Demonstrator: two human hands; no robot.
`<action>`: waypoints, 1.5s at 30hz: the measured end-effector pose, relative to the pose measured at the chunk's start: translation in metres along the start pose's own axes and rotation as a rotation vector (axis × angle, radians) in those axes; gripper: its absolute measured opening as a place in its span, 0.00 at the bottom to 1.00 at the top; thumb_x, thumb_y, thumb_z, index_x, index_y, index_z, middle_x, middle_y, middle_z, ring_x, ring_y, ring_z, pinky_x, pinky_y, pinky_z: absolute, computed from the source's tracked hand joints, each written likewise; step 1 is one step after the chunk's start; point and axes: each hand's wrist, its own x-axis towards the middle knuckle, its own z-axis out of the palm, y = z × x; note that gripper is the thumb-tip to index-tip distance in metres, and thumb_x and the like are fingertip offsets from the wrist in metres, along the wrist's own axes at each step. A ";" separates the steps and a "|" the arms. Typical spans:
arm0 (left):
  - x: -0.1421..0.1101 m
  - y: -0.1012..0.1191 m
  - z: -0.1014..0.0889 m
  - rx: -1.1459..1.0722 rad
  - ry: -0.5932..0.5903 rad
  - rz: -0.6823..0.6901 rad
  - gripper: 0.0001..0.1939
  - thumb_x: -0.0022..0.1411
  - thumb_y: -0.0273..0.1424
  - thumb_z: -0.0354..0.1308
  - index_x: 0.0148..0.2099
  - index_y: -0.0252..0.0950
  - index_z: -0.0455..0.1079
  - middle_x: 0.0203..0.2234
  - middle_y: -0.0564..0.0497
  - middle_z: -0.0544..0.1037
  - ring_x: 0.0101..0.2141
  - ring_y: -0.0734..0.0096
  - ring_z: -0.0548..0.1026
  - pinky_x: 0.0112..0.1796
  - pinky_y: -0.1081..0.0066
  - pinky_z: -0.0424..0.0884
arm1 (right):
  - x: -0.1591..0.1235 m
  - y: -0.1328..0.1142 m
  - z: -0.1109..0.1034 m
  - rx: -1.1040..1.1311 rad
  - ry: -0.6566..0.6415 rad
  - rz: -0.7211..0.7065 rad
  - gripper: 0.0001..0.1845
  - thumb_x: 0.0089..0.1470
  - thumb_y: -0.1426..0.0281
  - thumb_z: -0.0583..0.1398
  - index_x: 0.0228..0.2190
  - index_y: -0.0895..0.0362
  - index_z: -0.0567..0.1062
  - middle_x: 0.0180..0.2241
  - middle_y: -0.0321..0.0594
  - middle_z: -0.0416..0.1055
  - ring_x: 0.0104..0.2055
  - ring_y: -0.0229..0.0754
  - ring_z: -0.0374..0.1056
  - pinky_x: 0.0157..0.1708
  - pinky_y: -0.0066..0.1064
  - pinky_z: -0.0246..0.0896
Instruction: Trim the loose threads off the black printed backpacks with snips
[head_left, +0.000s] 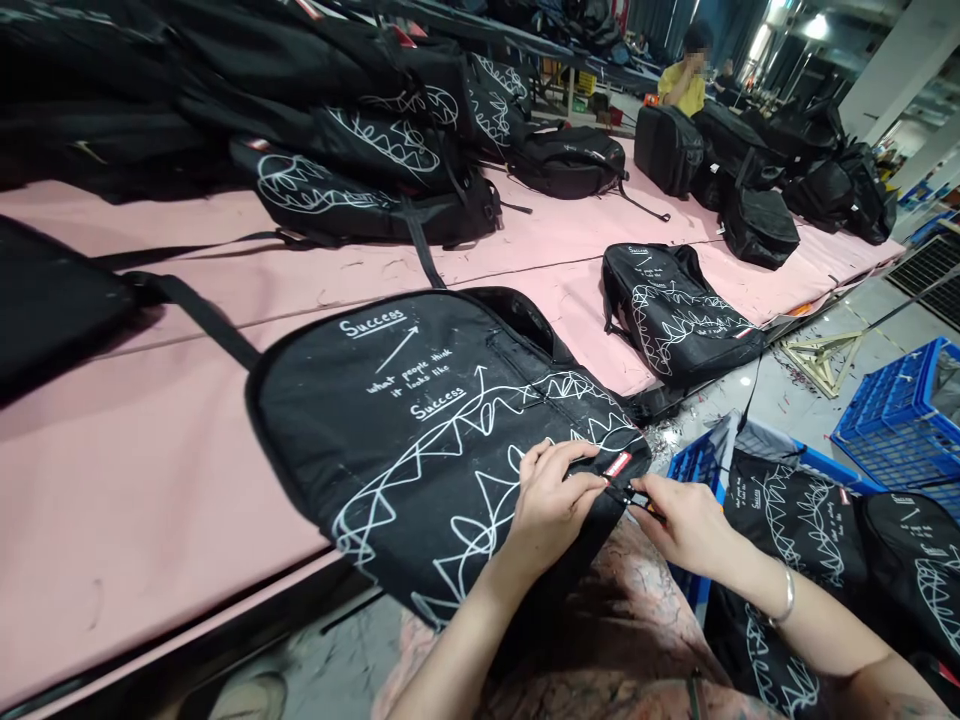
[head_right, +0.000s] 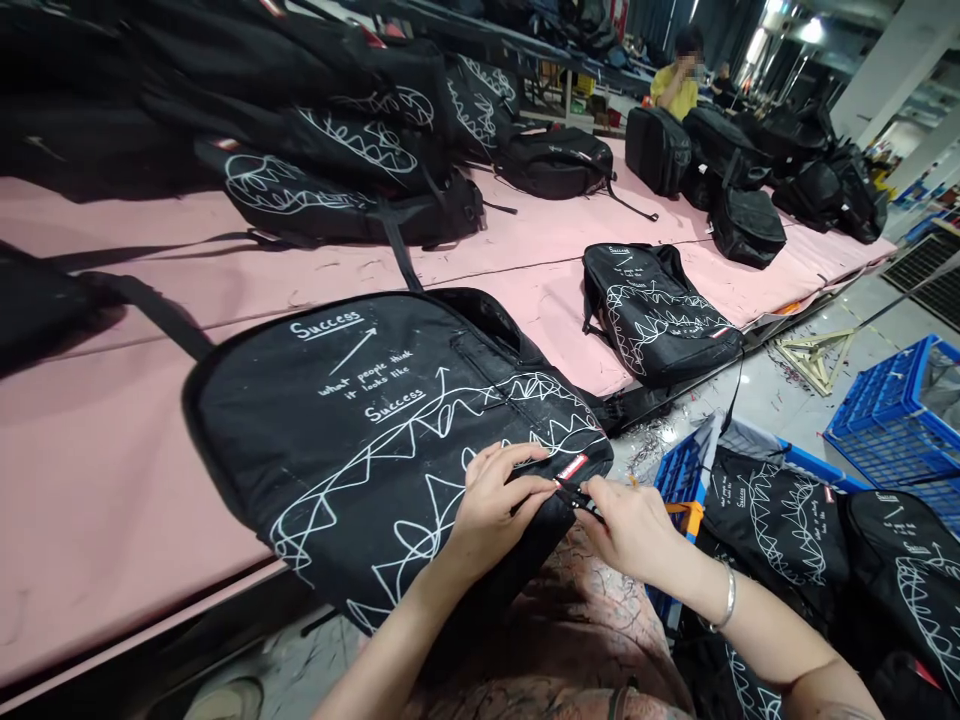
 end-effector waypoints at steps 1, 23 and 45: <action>0.000 0.001 0.000 0.003 0.001 0.007 0.09 0.58 0.28 0.53 0.31 0.41 0.74 0.40 0.50 0.73 0.44 0.66 0.69 0.52 0.57 0.53 | 0.001 -0.003 0.003 -0.028 0.010 0.014 0.09 0.58 0.65 0.50 0.36 0.57 0.65 0.28 0.40 0.69 0.27 0.38 0.65 0.24 0.27 0.46; -0.053 0.034 0.007 0.312 0.020 -0.105 0.18 0.56 0.35 0.55 0.49 0.35 0.63 0.49 0.43 0.69 0.53 0.56 0.63 0.56 0.50 0.42 | 0.060 0.115 -0.010 0.542 -0.058 -0.201 0.12 0.56 0.67 0.54 0.39 0.58 0.73 0.38 0.44 0.68 0.41 0.41 0.64 0.43 0.36 0.59; -0.053 0.035 0.013 0.166 0.045 -0.242 0.13 0.59 0.32 0.52 0.46 0.37 0.68 0.45 0.50 0.73 0.51 0.60 0.65 0.57 0.54 0.40 | 0.076 0.116 -0.003 0.567 -0.081 -0.381 0.11 0.57 0.67 0.54 0.36 0.60 0.72 0.35 0.44 0.66 0.38 0.39 0.64 0.39 0.32 0.60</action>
